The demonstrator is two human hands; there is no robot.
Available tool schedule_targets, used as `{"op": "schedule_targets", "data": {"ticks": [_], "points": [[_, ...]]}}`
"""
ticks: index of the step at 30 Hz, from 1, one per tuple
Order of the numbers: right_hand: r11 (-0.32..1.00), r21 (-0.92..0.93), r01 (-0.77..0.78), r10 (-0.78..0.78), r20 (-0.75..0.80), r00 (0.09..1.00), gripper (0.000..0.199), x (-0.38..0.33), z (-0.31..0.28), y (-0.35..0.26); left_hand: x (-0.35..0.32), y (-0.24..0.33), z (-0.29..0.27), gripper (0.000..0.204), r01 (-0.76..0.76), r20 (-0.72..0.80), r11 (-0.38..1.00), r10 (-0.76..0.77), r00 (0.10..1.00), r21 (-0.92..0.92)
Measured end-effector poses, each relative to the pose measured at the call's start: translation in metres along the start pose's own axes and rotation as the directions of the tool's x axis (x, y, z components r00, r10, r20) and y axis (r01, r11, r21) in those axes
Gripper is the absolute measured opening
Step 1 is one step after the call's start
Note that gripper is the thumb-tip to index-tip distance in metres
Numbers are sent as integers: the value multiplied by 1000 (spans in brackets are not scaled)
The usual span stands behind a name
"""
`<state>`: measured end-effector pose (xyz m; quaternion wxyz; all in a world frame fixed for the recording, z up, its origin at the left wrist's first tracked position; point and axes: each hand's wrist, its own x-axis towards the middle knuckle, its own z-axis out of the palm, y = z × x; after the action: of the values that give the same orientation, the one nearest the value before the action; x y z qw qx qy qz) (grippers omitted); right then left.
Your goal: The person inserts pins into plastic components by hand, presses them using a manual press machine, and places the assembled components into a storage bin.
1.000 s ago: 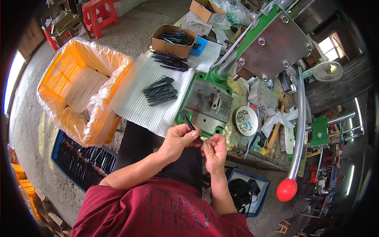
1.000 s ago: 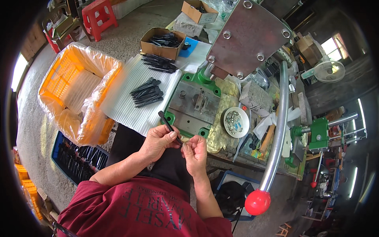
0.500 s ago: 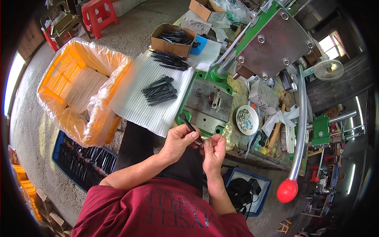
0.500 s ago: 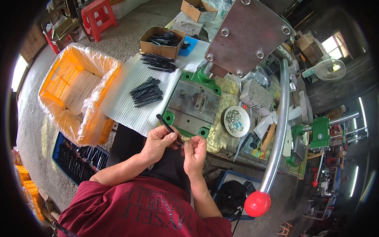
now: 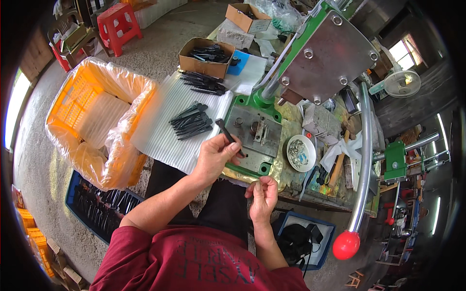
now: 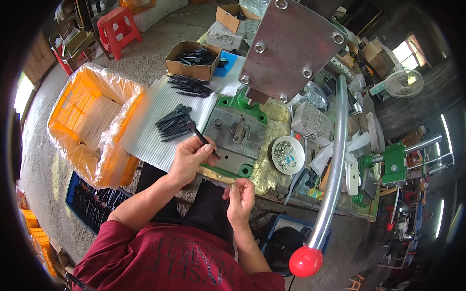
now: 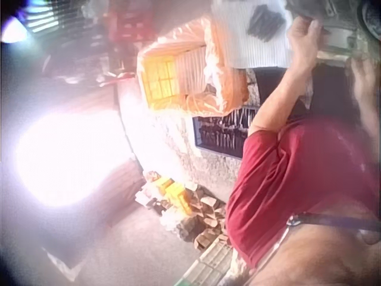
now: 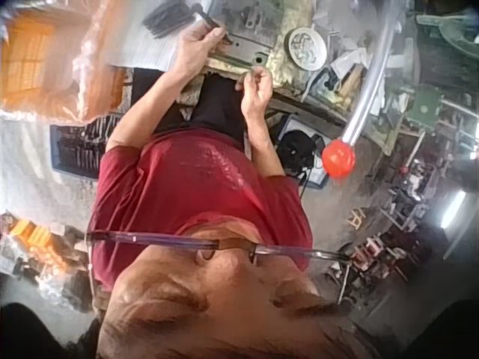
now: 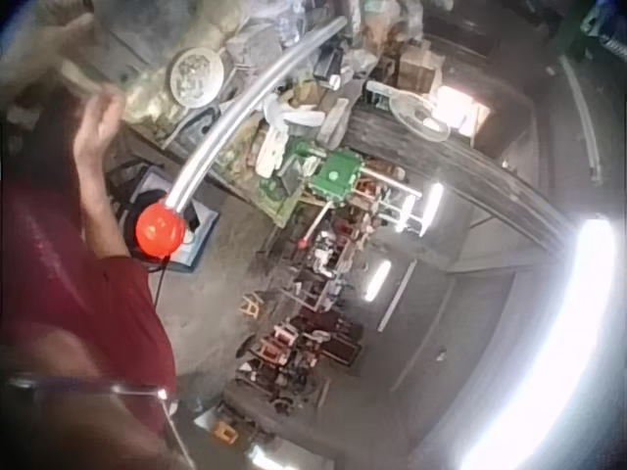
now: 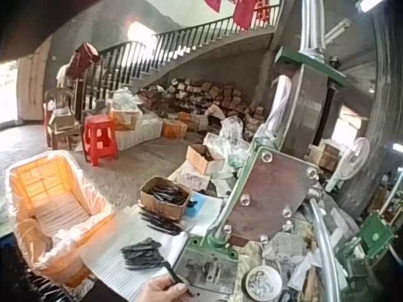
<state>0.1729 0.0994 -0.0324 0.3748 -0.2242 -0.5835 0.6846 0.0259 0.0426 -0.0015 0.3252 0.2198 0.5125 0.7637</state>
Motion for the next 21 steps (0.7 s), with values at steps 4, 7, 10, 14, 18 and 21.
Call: {"op": "schedule_targets", "data": {"ticks": [4, 7, 10, 14, 18, 21], "points": [[1000, 8, 5, -5, -5, 1000, 11, -2, -4, 1, 33, 1, 1, 9, -119, 22, 989, 118, 993, 87], [1000, -6, 23, -23, 3, 1000, 11, -2, -7, -1, 53, -1, 4, 8, -149, 5, 969, 151, 988, 197], [1000, 2, 9, -9, -12, 1000, 11, -2, -9, 0, 68, -5, 10, 6, -197, -1, 931, 207, 978, 309], [1000, -9, 9, -9, -19, 1000, 10, -2, -13, 0, 71, 3, 19, 4, -254, 10, 839, 285, 959, 481], [1000, -12, -2, 2, -26, 1000, 10, -1, -14, 0, 75, -1, 20, 5, -270, 25, 807, 302, 953, 525], [1000, -6, -7, 7, -32, 999, 10, -1, -14, 1, 76, -3, 18, 6, -305, 54, 755, 339, 939, 580]]}}
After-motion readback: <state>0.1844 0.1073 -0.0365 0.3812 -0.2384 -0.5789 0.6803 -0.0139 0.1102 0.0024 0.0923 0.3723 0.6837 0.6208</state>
